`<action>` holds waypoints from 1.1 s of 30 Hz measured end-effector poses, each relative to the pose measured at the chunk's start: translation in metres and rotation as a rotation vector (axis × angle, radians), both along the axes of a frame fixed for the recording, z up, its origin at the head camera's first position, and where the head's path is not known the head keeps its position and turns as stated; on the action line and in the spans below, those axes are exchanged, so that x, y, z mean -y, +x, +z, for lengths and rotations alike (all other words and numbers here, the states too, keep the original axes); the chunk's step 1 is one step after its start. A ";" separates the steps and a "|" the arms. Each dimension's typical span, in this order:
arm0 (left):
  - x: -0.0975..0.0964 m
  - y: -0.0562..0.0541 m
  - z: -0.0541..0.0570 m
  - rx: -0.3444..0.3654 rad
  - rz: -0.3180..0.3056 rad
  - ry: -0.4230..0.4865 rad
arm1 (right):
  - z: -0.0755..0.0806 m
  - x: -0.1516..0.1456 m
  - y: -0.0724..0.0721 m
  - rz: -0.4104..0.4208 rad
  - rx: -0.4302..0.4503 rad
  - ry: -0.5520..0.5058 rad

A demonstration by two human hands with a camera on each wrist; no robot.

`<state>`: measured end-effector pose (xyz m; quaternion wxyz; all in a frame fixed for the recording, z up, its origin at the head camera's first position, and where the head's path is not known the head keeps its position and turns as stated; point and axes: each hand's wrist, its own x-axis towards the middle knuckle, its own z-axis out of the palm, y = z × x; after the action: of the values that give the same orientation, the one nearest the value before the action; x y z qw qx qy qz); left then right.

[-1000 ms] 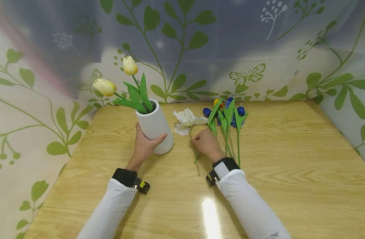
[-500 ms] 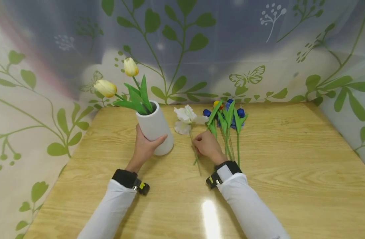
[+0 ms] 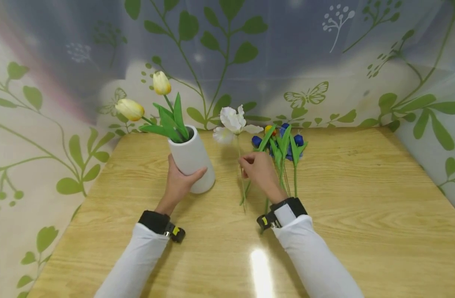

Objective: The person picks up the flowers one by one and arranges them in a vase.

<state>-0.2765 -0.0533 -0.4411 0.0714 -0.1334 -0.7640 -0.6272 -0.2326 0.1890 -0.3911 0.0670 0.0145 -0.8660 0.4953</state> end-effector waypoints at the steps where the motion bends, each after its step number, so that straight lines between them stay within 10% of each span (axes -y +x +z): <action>1: 0.000 0.000 0.000 0.000 -0.001 0.001 | 0.003 0.000 0.000 -0.004 -0.005 -0.009; 33: 0.000 0.000 0.002 0.005 0.024 -0.013 | 0.108 0.039 -0.020 -0.039 -0.537 -0.048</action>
<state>-0.2762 -0.0538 -0.4389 0.0761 -0.1233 -0.7699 -0.6215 -0.2524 0.1501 -0.2827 0.3041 0.1268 -0.8055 0.4927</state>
